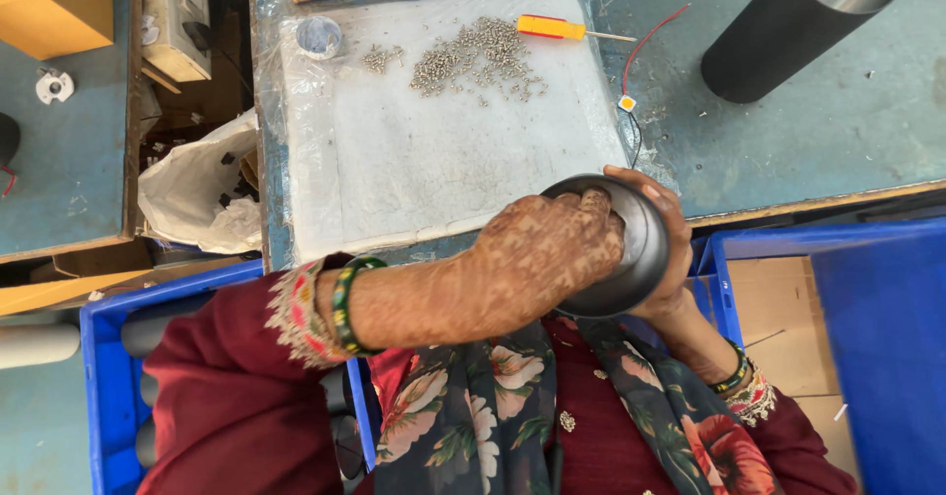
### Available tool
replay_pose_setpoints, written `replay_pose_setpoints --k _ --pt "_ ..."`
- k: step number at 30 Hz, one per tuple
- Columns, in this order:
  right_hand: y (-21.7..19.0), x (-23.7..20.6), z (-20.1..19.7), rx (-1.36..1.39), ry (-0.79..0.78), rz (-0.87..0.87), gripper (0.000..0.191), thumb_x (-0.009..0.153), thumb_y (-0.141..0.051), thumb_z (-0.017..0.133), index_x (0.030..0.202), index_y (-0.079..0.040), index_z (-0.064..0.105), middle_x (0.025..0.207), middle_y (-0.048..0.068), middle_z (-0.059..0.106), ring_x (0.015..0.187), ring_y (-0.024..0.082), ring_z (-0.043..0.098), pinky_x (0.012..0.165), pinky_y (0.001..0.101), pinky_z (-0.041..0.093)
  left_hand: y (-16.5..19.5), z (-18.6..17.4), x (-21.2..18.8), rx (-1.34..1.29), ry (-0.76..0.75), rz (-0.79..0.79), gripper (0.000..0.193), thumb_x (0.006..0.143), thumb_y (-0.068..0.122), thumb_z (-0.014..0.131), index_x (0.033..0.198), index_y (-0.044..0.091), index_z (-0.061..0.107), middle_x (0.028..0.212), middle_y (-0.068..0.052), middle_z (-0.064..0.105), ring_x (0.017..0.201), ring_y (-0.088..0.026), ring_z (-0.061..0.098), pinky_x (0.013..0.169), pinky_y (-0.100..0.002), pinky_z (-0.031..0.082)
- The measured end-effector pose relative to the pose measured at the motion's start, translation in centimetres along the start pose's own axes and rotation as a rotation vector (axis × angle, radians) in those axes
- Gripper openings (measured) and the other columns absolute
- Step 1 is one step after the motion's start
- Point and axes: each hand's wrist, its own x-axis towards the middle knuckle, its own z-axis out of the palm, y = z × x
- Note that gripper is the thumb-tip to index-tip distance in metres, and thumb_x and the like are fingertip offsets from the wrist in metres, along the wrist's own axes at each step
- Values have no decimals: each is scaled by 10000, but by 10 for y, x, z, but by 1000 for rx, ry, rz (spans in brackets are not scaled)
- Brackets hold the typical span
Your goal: The person assembles lamp fixtures at a workbench. They use a green electric screwdriver to drive screws securing an LED bulb and wires into a metal dome base, thread the red and black wires through the base, place a black cylindrical shade over the dome, and set the finished lamp into a blue crate with other completed units.
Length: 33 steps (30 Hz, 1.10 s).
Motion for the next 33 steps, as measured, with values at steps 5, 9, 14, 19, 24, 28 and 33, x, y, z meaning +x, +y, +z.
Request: replay_pose_setpoints --k 5,9,14,19,24,28,33 --pt "0 0 -6 4 19 -25 1176 703 -285 940 1596 -126 192 1500 317 453 1360 399 572 1128 486 496 8 -18 -21 39 3 -59 307 874 200 726 1132 70 622 1060 -109 634 950 -285 672 720 -426 555" --pt "-2 2 -5 29 13 -6 1177 679 -283 949 1591 -141 218 1492 314 457 1343 393 556 1139 479 491 9 -11 -13 42 5 -41 303 877 201 724 1131 71 622 1059 -109 636 949 -284 673 720 -426 555" --pt "-8 5 -4 -42 27 -43 1181 667 -294 958 1573 -123 221 1448 288 510 1358 381 570 1155 477 439 8 5 7 34 8 3 298 880 202 722 1129 72 623 1058 -108 637 947 -283 674 721 -425 556" --pt "-14 7 -6 -43 29 -22 1166 642 -289 969 1550 -101 261 1425 286 532 1345 379 574 1143 472 448 4 10 15 32 -2 21 292 884 202 721 1128 73 624 1057 -107 638 946 -283 675 721 -425 556" --pt "-17 10 -7 -28 23 -33 1158 652 -274 983 1540 -78 266 1420 296 519 1345 389 573 1168 493 478 4 11 20 30 -13 30 287 887 203 719 1126 74 625 1057 -106 640 944 -282 677 722 -424 556" --pt "-18 11 -8 -88 25 -39 1145 650 -261 971 1534 -82 266 1403 283 540 1334 383 584 1161 495 471 4 10 19 35 -16 35 283 890 203 718 1124 75 626 1056 -105 641 943 -282 678 722 -424 557" --pt "-17 10 -7 -50 24 -3 1123 677 -290 961 1545 -98 274 1429 311 523 1330 379 588 1106 451 492 3 11 19 27 -20 38 278 893 204 716 1123 76 626 1055 -104 642 941 -281 679 723 -424 557"
